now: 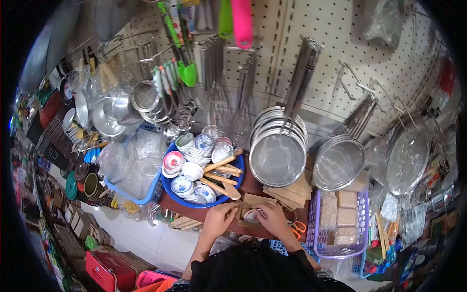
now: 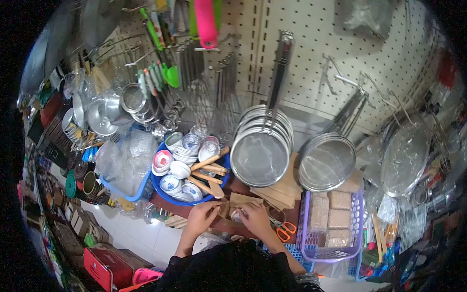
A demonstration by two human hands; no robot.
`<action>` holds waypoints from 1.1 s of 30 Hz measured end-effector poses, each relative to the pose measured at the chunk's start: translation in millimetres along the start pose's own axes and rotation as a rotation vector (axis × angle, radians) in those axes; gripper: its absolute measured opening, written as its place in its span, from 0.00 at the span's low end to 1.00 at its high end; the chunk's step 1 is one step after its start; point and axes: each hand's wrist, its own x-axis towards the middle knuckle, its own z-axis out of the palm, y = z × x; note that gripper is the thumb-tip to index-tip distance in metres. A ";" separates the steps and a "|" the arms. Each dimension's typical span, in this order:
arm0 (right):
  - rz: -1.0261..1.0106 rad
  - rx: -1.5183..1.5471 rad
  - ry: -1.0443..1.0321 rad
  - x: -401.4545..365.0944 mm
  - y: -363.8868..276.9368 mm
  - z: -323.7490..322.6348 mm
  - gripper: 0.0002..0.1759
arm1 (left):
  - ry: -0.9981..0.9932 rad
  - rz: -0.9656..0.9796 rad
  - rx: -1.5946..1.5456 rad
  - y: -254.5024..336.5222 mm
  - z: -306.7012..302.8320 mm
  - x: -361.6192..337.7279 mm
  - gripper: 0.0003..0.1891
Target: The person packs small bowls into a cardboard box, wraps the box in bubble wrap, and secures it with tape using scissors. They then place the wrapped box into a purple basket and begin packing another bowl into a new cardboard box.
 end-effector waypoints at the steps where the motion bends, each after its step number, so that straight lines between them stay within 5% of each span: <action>1: -0.011 0.036 0.005 7.4 -10.4 0.6 0.09 | 0.012 -0.020 -0.015 0.3 -8.4 -1.6 0.10; 12: -0.212 0.197 0.016 78.8 -89.5 61.5 0.06 | 0.094 -0.105 0.064 -59.0 -102.7 -2.4 0.11; 23: -0.082 0.302 -0.026 125.8 -129.0 144.5 0.07 | 0.278 -0.153 0.178 -136.8 -162.8 10.3 0.08; 28: 0.187 0.378 -0.119 142.2 -138.7 185.3 0.09 | 0.219 -0.240 0.266 -164.8 -177.6 21.2 0.08; 33: 0.140 0.197 -0.159 164.3 -149.1 217.0 0.13 | 0.155 -0.101 0.443 -177.2 -179.2 33.3 0.09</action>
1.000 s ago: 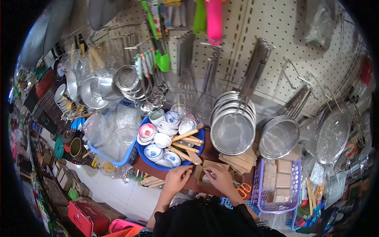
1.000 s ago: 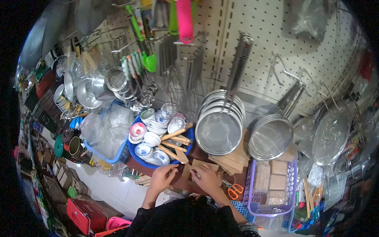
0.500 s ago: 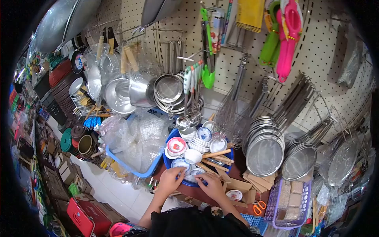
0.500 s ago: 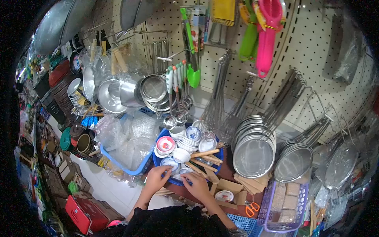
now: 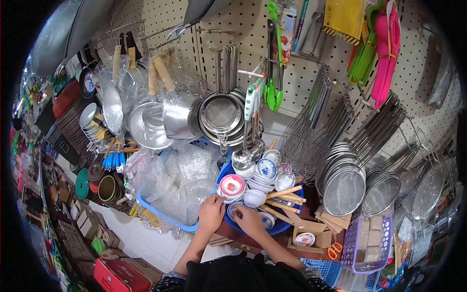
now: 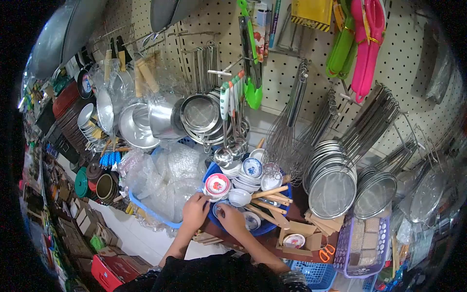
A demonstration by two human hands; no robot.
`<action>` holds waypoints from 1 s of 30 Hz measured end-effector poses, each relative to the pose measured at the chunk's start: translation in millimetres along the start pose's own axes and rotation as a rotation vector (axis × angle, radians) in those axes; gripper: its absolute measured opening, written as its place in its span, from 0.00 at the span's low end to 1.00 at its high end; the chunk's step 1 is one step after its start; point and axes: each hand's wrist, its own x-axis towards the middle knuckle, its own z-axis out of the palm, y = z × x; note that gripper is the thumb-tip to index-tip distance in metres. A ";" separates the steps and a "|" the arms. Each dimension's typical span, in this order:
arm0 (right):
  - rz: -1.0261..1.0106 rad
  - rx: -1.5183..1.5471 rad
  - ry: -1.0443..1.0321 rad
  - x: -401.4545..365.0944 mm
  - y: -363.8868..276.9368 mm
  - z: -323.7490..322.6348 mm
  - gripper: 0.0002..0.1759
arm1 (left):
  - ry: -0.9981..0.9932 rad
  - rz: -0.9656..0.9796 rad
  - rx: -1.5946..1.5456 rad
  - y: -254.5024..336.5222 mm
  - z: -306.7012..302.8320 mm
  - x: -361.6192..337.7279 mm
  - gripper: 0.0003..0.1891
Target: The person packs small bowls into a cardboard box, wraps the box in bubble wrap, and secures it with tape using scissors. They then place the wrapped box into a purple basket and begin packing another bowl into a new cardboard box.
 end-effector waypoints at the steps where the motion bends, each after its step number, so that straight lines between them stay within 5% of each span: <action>1: 0.000 -0.029 -0.004 3.9 1.2 8.0 0.14 | -0.021 0.015 0.013 -0.4 0.1 1.2 0.10; 19: 0.079 0.092 0.161 7.8 -8.8 7.3 0.12 | 0.065 0.079 -0.151 13.4 -3.1 9.5 0.04; 25: -0.128 -0.084 0.260 -3.6 0.9 -5.7 0.15 | 0.043 0.142 -0.269 24.6 -7.4 5.3 0.05; 30: -0.083 0.180 0.114 -9.0 5.7 -18.9 0.14 | 0.190 0.076 -0.483 42.1 -15.0 -1.2 0.08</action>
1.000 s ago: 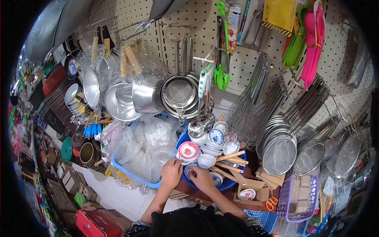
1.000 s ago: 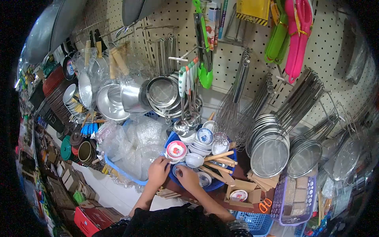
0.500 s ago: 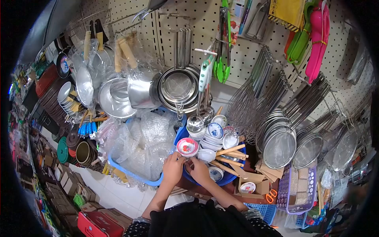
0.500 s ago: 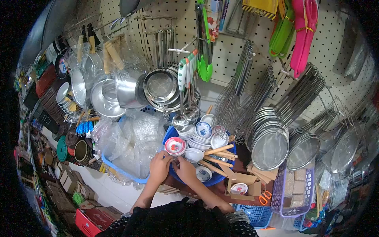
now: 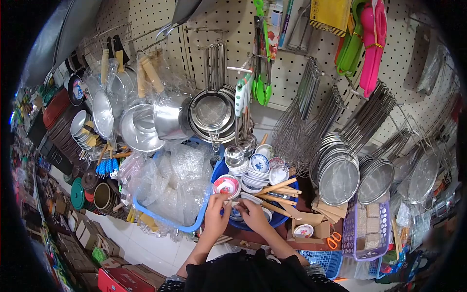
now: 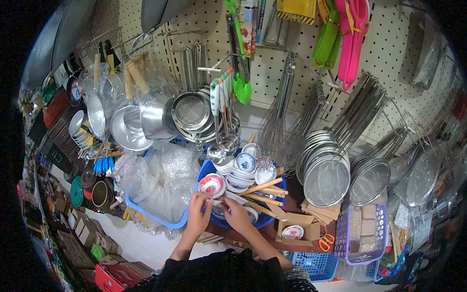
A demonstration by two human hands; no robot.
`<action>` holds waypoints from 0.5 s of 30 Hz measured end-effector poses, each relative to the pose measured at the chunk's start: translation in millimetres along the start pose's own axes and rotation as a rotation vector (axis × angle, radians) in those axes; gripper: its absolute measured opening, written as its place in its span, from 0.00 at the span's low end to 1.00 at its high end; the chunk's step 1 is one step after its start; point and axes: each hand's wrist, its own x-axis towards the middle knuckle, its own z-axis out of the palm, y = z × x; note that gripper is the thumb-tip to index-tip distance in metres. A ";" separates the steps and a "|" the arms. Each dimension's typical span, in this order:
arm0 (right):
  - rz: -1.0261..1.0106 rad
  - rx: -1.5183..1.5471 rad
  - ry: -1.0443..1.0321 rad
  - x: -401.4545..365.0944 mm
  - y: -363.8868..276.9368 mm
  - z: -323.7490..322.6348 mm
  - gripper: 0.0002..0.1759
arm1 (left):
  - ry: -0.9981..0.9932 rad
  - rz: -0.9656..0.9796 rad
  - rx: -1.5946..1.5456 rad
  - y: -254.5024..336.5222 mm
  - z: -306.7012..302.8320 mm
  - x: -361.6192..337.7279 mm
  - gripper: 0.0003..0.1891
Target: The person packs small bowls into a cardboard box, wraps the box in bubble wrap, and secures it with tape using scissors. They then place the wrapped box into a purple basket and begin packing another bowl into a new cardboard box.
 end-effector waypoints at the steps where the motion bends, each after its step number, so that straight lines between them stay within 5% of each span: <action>1: 0.025 0.103 -0.024 -0.5 -4.8 -5.7 0.13 | 0.044 -0.049 -0.047 3.9 0.0 -1.7 0.09; 4: 0.071 0.283 -0.063 -7.8 -11.8 -25.8 0.11 | 0.148 -0.358 -0.256 0.8 3.7 -15.6 0.10; 8: 0.135 0.281 -0.029 -19.1 3.7 -40.2 0.06 | 0.061 -0.492 -0.326 -35.5 13.9 -37.3 0.10; 15: -0.009 0.126 -0.016 -44.1 -8.2 -90.4 0.09 | -0.206 -0.562 -0.537 -3.8 26.7 -44.5 0.16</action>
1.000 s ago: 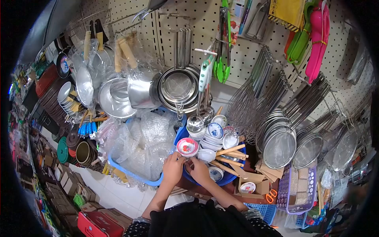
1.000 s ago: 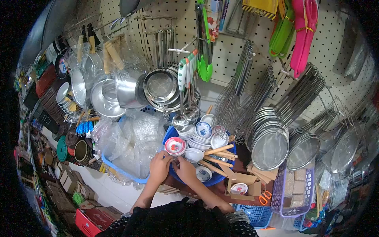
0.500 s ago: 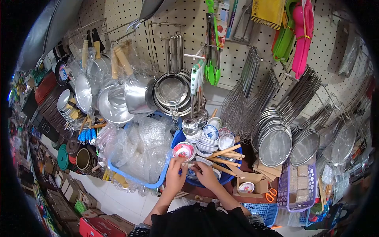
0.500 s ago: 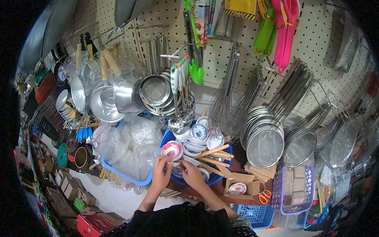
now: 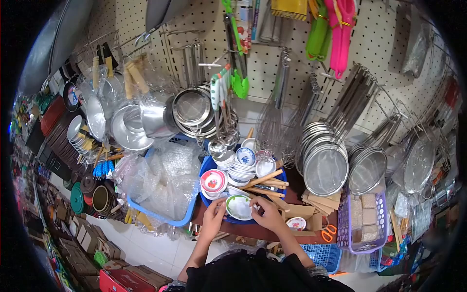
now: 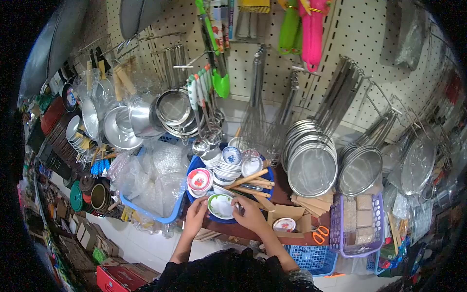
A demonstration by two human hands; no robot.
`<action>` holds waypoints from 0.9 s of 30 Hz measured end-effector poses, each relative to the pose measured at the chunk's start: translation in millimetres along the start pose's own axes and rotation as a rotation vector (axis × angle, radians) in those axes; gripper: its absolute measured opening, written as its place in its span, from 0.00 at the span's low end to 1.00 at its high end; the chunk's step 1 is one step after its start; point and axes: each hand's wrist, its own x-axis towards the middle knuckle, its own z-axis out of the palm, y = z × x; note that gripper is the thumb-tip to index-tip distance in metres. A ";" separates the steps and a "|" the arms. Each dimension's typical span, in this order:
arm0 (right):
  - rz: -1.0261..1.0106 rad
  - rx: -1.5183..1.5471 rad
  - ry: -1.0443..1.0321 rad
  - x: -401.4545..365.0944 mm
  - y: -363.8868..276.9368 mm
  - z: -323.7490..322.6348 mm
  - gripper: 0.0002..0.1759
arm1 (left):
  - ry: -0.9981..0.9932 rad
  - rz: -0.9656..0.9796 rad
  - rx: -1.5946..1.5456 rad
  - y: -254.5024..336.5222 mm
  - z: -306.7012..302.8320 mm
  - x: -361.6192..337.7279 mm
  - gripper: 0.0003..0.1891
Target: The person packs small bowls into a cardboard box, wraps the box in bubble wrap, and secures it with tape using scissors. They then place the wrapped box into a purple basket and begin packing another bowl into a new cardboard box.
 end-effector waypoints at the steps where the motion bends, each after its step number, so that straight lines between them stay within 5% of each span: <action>1: -0.009 -0.044 -0.003 -4.3 -3.2 -7.8 0.10 | -0.048 -0.012 -0.028 0.9 5.9 -1.5 0.17; 7: -0.094 -0.156 0.123 -35.5 11.7 -48.1 0.12 | -0.103 0.008 -0.072 1.8 52.3 -14.5 0.14; 10: 0.170 -0.001 0.115 -58.1 15.7 -70.2 0.15 | -0.121 0.012 -0.065 2.1 80.2 -21.7 0.13; 12: 0.134 0.026 0.149 -70.2 24.4 -85.4 0.18 | -0.118 -0.020 -0.013 1.2 98.8 -26.8 0.12; 27: 0.152 -0.227 0.233 -141.9 86.0 -181.3 0.10 | -0.028 0.398 0.468 5.6 237.2 -60.4 0.06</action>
